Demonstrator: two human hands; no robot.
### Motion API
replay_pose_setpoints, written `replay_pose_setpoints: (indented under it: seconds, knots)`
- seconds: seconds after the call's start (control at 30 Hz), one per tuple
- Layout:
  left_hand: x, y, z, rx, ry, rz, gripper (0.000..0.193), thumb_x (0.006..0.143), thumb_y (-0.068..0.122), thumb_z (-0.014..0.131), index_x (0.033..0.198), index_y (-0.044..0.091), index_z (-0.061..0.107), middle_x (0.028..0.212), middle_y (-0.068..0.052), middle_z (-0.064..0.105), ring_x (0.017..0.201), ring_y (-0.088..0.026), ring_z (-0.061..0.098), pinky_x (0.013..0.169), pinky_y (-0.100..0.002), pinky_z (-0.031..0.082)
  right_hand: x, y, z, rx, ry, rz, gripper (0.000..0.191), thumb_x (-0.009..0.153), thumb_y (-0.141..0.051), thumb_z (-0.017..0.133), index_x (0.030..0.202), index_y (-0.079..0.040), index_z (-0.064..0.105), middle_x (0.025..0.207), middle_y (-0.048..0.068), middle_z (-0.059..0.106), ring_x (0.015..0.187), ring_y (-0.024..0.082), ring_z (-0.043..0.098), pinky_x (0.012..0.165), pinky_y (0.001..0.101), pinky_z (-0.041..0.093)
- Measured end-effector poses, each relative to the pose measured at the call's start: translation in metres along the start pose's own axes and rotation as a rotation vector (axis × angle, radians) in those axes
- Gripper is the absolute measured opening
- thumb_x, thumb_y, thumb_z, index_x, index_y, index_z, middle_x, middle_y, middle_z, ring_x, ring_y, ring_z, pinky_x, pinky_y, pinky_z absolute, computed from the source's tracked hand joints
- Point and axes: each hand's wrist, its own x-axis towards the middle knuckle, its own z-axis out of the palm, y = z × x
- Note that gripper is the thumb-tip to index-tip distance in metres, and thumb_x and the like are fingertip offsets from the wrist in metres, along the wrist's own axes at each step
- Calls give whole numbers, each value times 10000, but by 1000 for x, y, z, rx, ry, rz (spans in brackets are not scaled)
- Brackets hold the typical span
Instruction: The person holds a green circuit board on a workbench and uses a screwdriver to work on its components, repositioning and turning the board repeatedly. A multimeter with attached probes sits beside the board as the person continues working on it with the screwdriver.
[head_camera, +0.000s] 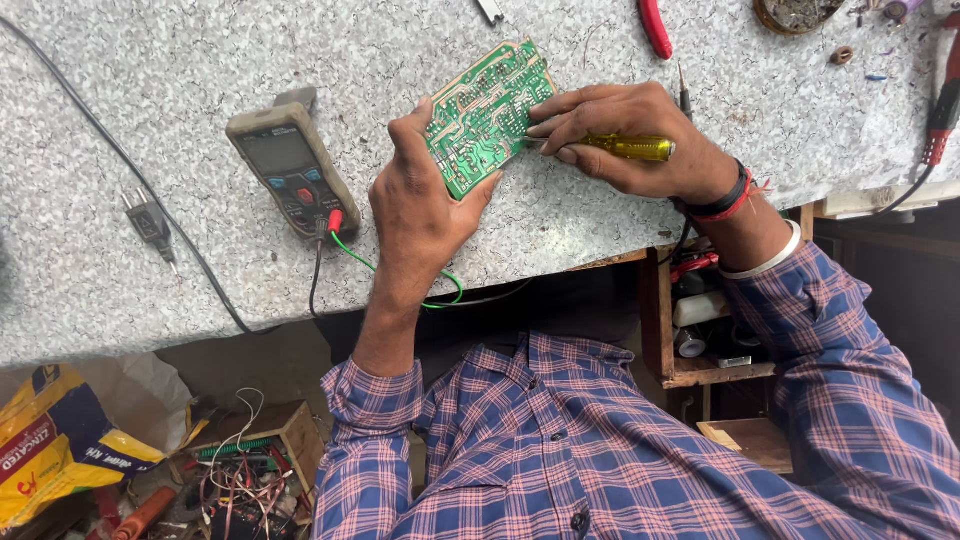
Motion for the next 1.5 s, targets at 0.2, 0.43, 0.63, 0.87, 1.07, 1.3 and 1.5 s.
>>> replay_pose_setpoints:
  seconds: [0.2, 0.43, 0.63, 0.87, 1.07, 1.3, 1.5]
  knots:
    - [1, 1, -2, 9, -8, -25, 875, 786, 241, 964, 1375, 1, 363, 1210, -265, 674, 1068, -409, 729, 883, -465, 601, 3, 1, 1, -22, -6, -19, 114, 966, -61, 703, 1069, -21, 730, 1102, 134, 765, 1311, 323, 670, 1110, 436, 572]
    - [1, -1, 1, 13, 2, -4, 885, 786, 250, 965, 1373, -9, 355, 1234, -271, 668, 1070, -413, 726, 882, -462, 596, 0, 1, 1, -16, -4, 9, 128, 978, -81, 693, 1079, -15, 736, 1126, 152, 758, 1294, 322, 678, 1093, 440, 578]
    - [1, 1, -1, 13, 0, -14, 871, 795, 248, 967, 1374, -1, 366, 1217, -261, 676, 1072, -408, 731, 889, -461, 603, 3, -1, 1, -25, -6, 13, 152, 984, -125, 704, 1081, -12, 731, 1126, 147, 753, 1281, 321, 686, 1072, 439, 583]
    - [2, 0, 2, 23, 8, -7, 889, 778, 260, 967, 1366, -16, 360, 1218, -270, 669, 1054, -405, 732, 865, -454, 609, 1, 1, 2, -45, -2, -14, 120, 982, -104, 698, 1053, -10, 717, 1119, 151, 751, 1299, 340, 668, 1083, 448, 573]
    - [2, 1, -1, 19, -16, -38, 875, 795, 263, 956, 1380, -7, 363, 1186, -253, 684, 1036, -401, 742, 853, -459, 608, 2, 1, 1, -67, -15, -4, 115, 967, -91, 709, 1064, -29, 717, 1139, 130, 748, 1301, 320, 669, 1105, 448, 571]
    - [2, -1, 0, 19, -14, -43, 867, 801, 266, 956, 1374, -1, 363, 1182, -252, 687, 1033, -410, 739, 850, -470, 603, 6, -8, 3, -91, -14, -2, 150, 955, -65, 734, 1101, -35, 712, 1200, 109, 741, 1315, 314, 649, 1086, 428, 565]
    - [2, 1, 0, 39, -10, -52, 878, 786, 269, 962, 1368, -7, 366, 1210, -262, 680, 1044, -416, 733, 858, -472, 596, 5, -8, 3, -137, -30, -24, 181, 905, -29, 731, 1086, -34, 718, 1221, 107, 739, 1318, 316, 631, 1078, 426, 552]
